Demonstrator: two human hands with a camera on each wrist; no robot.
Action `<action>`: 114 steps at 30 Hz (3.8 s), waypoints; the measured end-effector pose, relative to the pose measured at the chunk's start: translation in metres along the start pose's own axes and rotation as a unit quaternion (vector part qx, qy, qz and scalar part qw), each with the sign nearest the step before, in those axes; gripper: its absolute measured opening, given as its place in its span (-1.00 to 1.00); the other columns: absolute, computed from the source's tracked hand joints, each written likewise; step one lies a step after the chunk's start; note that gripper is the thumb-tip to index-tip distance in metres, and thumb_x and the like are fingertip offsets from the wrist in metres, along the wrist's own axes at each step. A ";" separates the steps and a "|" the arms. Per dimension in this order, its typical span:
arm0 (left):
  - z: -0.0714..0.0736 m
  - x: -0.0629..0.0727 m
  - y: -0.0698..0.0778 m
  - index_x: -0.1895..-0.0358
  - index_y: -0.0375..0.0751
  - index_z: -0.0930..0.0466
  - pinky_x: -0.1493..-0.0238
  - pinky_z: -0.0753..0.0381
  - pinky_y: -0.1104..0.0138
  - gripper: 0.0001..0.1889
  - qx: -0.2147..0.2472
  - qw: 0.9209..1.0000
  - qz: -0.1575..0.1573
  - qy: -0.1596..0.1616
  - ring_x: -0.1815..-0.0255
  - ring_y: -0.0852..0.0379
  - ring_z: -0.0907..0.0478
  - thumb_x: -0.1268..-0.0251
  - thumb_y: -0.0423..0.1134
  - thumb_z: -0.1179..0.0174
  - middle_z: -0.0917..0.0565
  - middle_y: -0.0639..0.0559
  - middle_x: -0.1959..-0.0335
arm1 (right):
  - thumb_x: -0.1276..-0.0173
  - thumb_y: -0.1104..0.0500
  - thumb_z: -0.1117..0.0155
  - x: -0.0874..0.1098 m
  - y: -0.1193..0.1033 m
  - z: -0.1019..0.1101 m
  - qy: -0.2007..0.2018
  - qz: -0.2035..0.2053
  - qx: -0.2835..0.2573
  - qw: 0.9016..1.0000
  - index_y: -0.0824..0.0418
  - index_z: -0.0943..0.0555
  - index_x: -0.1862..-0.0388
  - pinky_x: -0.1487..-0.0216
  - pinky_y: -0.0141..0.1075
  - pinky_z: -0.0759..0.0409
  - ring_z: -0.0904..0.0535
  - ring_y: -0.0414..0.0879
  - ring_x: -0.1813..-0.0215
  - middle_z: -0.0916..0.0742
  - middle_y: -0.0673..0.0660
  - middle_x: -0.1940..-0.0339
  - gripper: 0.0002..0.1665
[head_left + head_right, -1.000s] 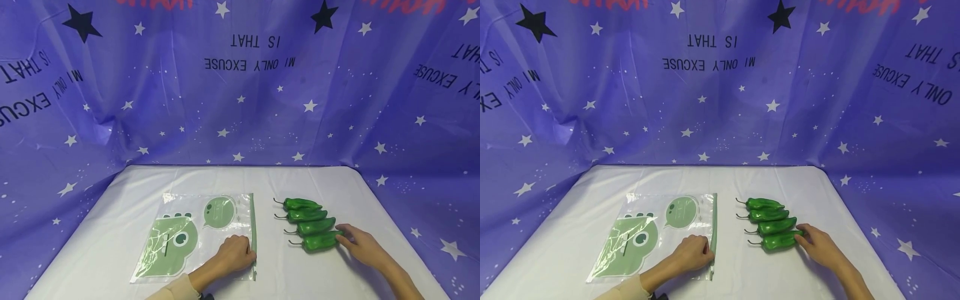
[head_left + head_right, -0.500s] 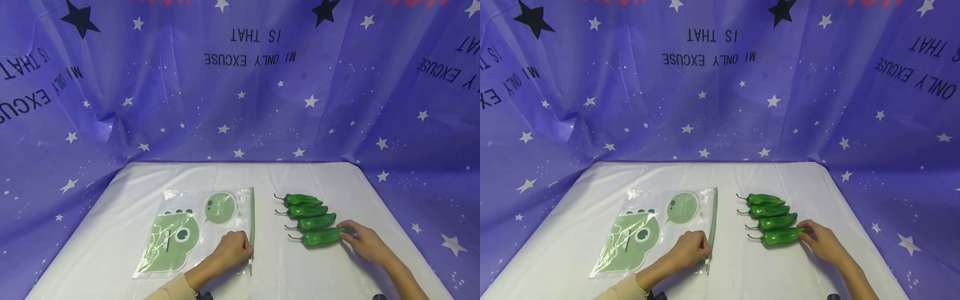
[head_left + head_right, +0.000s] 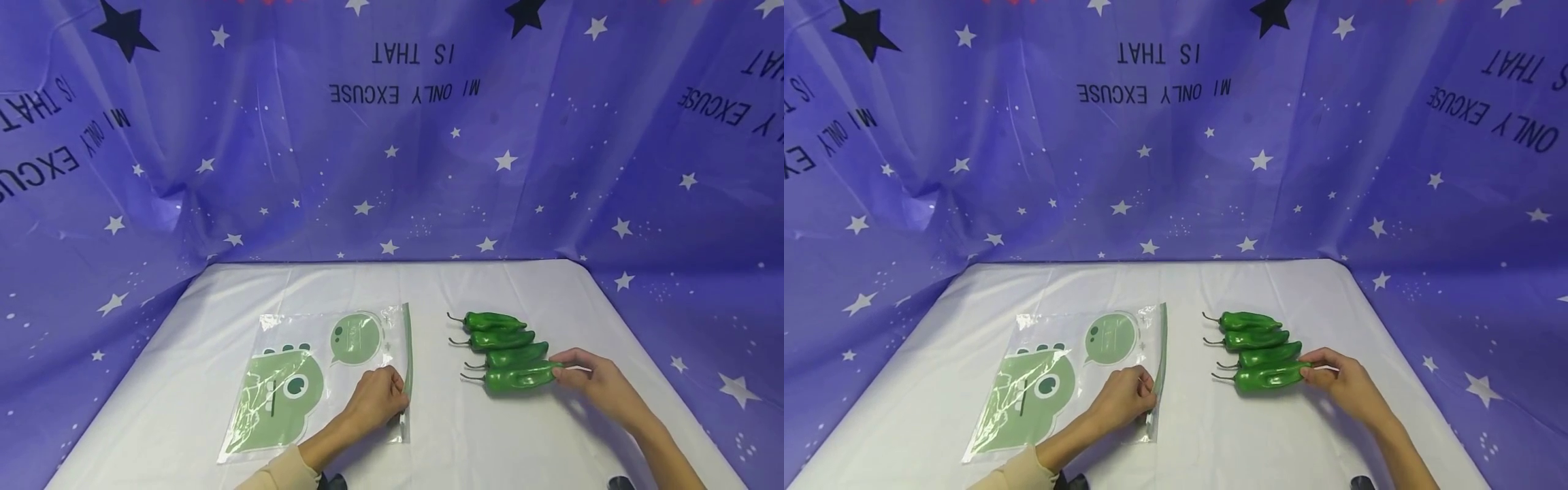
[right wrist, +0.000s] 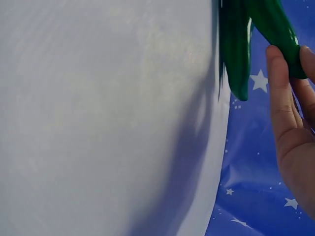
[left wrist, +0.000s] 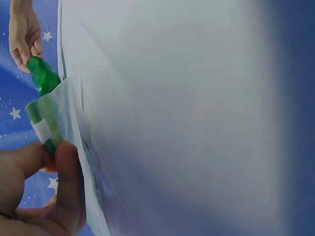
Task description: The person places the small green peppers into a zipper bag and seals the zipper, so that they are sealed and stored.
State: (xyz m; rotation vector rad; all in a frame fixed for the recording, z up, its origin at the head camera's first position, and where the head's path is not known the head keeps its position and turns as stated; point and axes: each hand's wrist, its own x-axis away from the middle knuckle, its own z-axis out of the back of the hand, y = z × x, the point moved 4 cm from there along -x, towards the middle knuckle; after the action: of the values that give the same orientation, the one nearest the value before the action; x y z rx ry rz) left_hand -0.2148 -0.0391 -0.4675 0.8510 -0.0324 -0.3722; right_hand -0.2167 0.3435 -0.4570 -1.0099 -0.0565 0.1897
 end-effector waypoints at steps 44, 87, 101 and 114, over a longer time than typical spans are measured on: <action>0.000 0.008 0.028 0.64 -0.06 -0.44 0.66 -0.29 0.51 -0.81 -0.161 0.980 -0.102 0.060 0.72 0.37 -0.27 0.25 -0.42 -0.25 -0.36 0.33 0.77 | -0.19 -0.02 -0.41 -0.076 -0.074 -0.056 0.088 0.000 -0.083 0.993 0.40 -0.61 0.19 0.18 -0.17 -0.66 -0.71 0.04 0.27 -0.73 0.22 0.32 -0.52; 0.023 0.005 0.046 0.49 -0.11 -0.63 0.51 -0.48 0.56 -0.88 -0.052 0.969 -0.150 0.187 0.57 0.39 -0.47 0.02 -0.41 -0.35 -0.57 0.22 0.60 | -0.15 0.02 -0.45 -0.103 -0.075 -0.092 0.115 0.005 0.009 0.993 0.11 -0.70 0.23 0.36 -0.34 -0.55 -0.68 -0.05 0.35 -0.75 0.01 0.41 -0.74; 0.030 0.002 0.041 0.44 -0.19 -0.69 0.49 -0.60 0.43 -0.93 0.150 0.969 -0.047 0.191 0.56 0.28 -0.57 -0.02 -0.35 -0.41 -0.65 0.14 0.58 | -0.12 0.09 -0.47 -0.104 -0.076 -0.106 0.118 0.021 0.019 0.993 0.09 -0.72 0.26 0.38 -0.33 -0.55 -0.64 -0.17 0.38 -0.75 -0.02 0.42 -0.80; 0.042 0.006 0.059 0.41 -0.40 -0.63 0.48 -0.61 0.39 -0.89 0.202 0.954 -0.040 0.216 0.54 0.09 -0.57 0.02 -0.52 -0.38 -0.65 -0.09 0.55 | -0.07 0.12 -0.50 -0.110 -0.075 -0.119 0.127 0.019 0.023 0.992 0.09 -0.71 0.30 0.35 -0.31 -0.55 -0.64 -0.20 0.41 -0.74 -0.03 0.43 -0.80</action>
State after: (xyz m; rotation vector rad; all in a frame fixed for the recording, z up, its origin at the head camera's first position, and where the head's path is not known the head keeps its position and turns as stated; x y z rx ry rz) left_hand -0.1986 -0.0366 -0.3969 1.3283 0.3435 -0.2508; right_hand -0.2991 0.1853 -0.4523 -0.9828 0.1971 0.0951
